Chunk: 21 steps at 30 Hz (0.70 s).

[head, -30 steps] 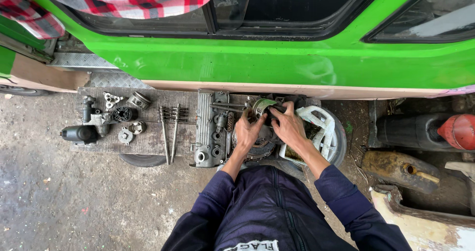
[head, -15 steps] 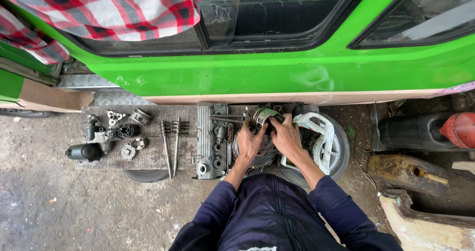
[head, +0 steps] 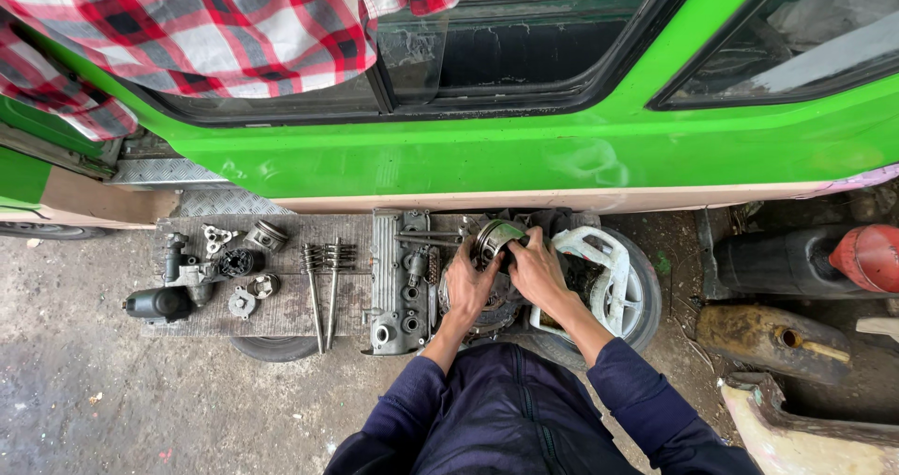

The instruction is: The person kneels beside a green vehicle in a workshop and works on a motorcycle clutch assembly laid on the ground among engine parts. They use a small hand tool to adjust components inside the clutch hub, fit parts together, and wipe the assembly with a rag.

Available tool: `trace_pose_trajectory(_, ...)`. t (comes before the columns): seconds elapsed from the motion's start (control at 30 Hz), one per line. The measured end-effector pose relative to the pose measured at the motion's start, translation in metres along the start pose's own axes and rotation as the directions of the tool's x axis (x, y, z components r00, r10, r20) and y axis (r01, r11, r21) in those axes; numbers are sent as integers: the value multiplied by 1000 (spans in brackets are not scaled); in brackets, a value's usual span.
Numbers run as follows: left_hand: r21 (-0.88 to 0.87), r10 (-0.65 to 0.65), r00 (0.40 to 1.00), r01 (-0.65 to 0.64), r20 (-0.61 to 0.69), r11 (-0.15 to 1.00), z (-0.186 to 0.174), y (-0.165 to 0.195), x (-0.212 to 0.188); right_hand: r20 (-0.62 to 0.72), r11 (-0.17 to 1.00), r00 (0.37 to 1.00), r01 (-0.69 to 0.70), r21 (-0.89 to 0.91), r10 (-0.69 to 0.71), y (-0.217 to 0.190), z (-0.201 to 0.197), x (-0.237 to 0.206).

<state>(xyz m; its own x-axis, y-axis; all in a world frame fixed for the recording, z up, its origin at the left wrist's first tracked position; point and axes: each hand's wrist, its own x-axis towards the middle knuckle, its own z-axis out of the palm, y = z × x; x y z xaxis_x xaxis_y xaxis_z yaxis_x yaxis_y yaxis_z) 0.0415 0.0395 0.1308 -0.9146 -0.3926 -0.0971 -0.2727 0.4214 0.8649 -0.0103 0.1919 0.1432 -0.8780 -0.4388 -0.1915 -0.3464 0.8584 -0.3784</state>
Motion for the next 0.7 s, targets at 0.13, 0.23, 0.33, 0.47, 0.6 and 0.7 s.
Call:
trace_pose_trajectory(0.13,5,-57,998,57,27,998,-1,3,1,104,990,989,-115,82,107,2,10,0)
trace_pose_trajectory(0.23,-31,0,999,1,33,1000,-1,7,3,-53,993,999,5,-115,-11,2,16,0)
trace_pose_trajectory(0.33,32,-33,998,31,60,999,-3,9,3,60,975,984,-177,135,171,4,21,2)
trace_pose_trajectory(0.47,-23,-31,999,32,42,999,-8,11,3,-37,905,992,-97,415,124,13,24,4)
trace_pose_trajectory(0.6,-54,5,999,-3,36,999,-11,9,2,66,862,994,-104,496,82,22,21,7)
trace_pose_trajectory(0.7,-65,22,1000,-21,19,998,-12,6,2,92,908,995,-68,414,32,24,16,9)
